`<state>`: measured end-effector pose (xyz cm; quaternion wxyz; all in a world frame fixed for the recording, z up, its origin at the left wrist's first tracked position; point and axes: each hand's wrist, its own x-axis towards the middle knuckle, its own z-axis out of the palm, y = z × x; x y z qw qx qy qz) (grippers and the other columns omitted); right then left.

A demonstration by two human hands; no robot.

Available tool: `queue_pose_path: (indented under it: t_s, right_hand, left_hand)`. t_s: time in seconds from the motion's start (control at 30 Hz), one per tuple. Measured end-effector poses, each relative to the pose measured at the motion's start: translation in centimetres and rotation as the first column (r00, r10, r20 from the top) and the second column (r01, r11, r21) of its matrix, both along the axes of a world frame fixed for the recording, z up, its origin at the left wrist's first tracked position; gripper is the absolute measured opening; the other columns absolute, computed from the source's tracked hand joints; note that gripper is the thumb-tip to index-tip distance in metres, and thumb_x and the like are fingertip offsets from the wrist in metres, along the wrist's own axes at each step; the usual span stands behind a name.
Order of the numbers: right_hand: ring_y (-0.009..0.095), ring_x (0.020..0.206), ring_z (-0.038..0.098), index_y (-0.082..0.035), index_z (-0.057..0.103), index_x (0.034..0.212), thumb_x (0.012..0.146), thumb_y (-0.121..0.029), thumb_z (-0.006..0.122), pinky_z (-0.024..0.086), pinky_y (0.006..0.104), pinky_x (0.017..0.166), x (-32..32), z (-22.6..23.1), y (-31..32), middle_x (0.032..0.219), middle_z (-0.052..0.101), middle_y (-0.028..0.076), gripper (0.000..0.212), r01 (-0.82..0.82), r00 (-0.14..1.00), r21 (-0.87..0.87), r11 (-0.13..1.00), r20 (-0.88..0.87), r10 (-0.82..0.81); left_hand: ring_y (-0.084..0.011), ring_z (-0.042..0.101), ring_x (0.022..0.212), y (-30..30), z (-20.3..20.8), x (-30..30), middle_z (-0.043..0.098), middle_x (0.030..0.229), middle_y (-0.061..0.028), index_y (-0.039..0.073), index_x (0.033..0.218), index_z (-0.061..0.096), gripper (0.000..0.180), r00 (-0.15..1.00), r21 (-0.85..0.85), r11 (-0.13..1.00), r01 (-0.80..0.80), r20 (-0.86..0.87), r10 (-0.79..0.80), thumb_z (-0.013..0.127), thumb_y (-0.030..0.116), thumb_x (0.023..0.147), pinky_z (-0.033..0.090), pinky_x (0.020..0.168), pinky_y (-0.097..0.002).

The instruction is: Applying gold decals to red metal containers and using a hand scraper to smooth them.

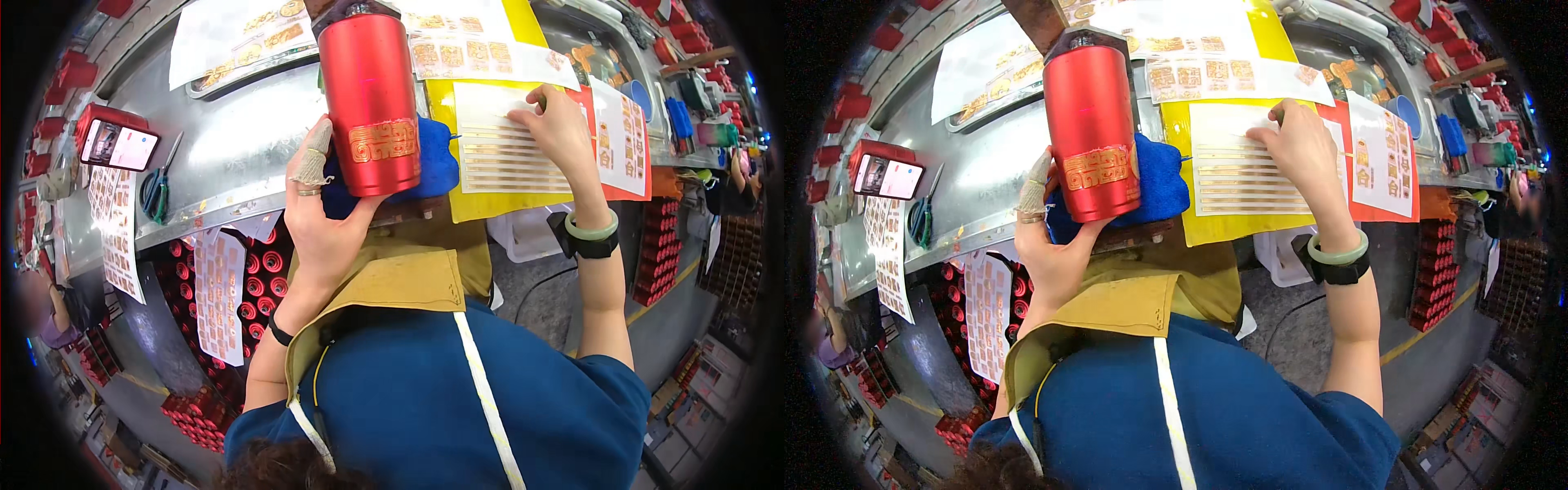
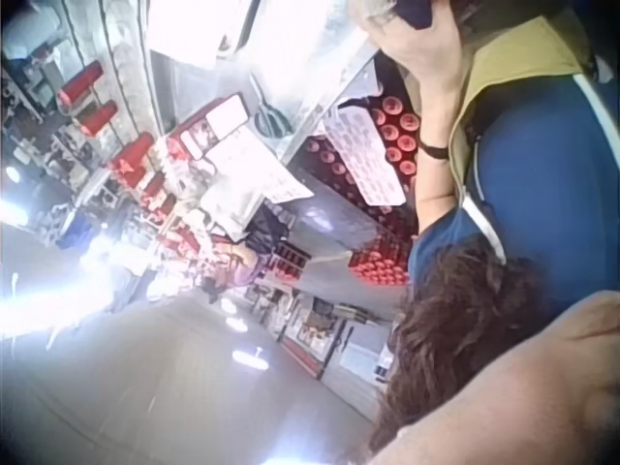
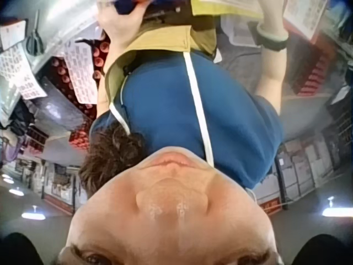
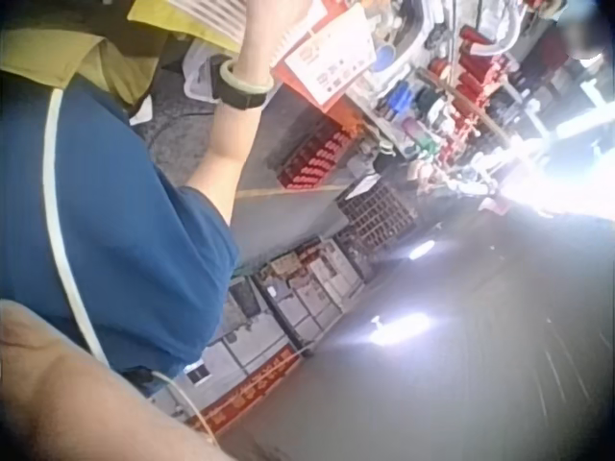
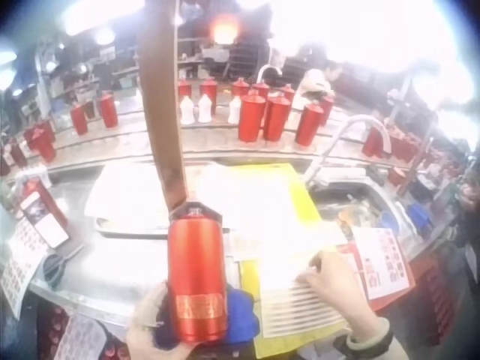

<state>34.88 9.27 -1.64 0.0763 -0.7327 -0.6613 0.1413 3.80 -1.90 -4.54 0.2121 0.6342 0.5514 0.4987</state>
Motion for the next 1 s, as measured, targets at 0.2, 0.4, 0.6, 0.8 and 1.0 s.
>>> queue_pose_path:
  t_s: [0.2, 0.4, 0.6, 0.8, 1.0]
  right_hand:
    - [0.028, 0.098, 0.064, 0.0, 0.068, 0.111, 0.082, -0.024, 0.084, 0.051, 0.038, 0.086, 2.8, -2.2, 1.8, 0.108, 0.066, 0.015, 0.041, -0.154, 0.981, 0.087, 0.984, -0.103, 0.163]
    - [0.014, 0.079, 0.052, -0.004, 0.067, 0.109, 0.085, -0.013, 0.08, 0.045, 0.0299, 0.073, 3.5, -1.6, 4.3, 0.088, 0.06, 0.002, 0.028, -0.253, 0.944, -0.081, 0.964, -0.239, 0.227]
    - [0.016, 0.074, 0.056, 0.0, 0.067, 0.102, 0.094, -0.009, 0.069, 0.047, 0.0295, 0.072, 3.3, -1.6, 4.5, 0.076, 0.06, 0.006, 0.012, -0.279, 0.939, -0.004, 0.96, -0.212, 0.272]
    - [0.027, 0.07, 0.065, 0.0, 0.07, 0.103, 0.099, -0.013, 0.065, 0.051, 0.037, 0.069, -0.4, 1.5, 0.7, 0.083, 0.071, 0.014, 0.015, -0.181, 0.933, 0.236, 0.955, -0.265, 0.242]
    - [0.014, 0.067, 0.055, 0.001, 0.069, 0.099, 0.097, -0.007, 0.068, 0.044, 0.0291, 0.063, -8.2, 6.4, -6.6, 0.079, 0.065, 0.007, 0.009, -0.363, 0.725, 0.194, 0.911, -0.556, 0.407]
  left_hand:
    - [-0.0335, 0.059, 0.13, 0.2, 0.1, 0.2, 0.057, 0.145, -0.0197, -0.002, 0.144, 0.055, 0.079, 1.0, 0.018, 1.0, 0.01, -0.022, -0.01, 0.091, 0.007, 0.074, 0.049, 0.109, -0.041]
    - [-0.0326, 0.06, 0.13, -0.1, -0.2, 0.0, 0.058, 0.144, -0.0182, 0.0, 0.144, 0.055, 0.076, 0.999, 0.015, 1.0, -0.017, -0.027, 0.018, 0.087, 0.002, 0.075, 0.049, 0.109, -0.0405]
    - [-0.0311, 0.061, 0.127, -0.2, 0.2, -0.1, 0.059, 0.145, -0.017, 0.0, 0.146, 0.055, 0.076, 1.0, -0.028, 1.0, 0.006, -0.024, -0.007, 0.084, -0.001, 0.076, 0.052, 0.105, -0.0385]
    - [-0.0316, 0.06, 0.129, -0.2, -0.3, 0.0, 0.056, 0.148, -0.0169, 0.002, 0.146, 0.055, 0.076, 0.999, -0.001, 1.0, 0.004, 0.043, -0.004, 0.085, 0.001, 0.076, 0.051, 0.106, -0.0389]
    - [-0.0343, 0.05, 0.141, -0.4, 1.1, -0.2, 0.045, 0.157, -0.0196, 0.002, 0.153, 0.046, 0.079, 0.992, -0.029, 0.993, 0.111, 0.066, -0.109, 0.075, -0.002, 0.08, 0.043, 0.114, -0.0417]
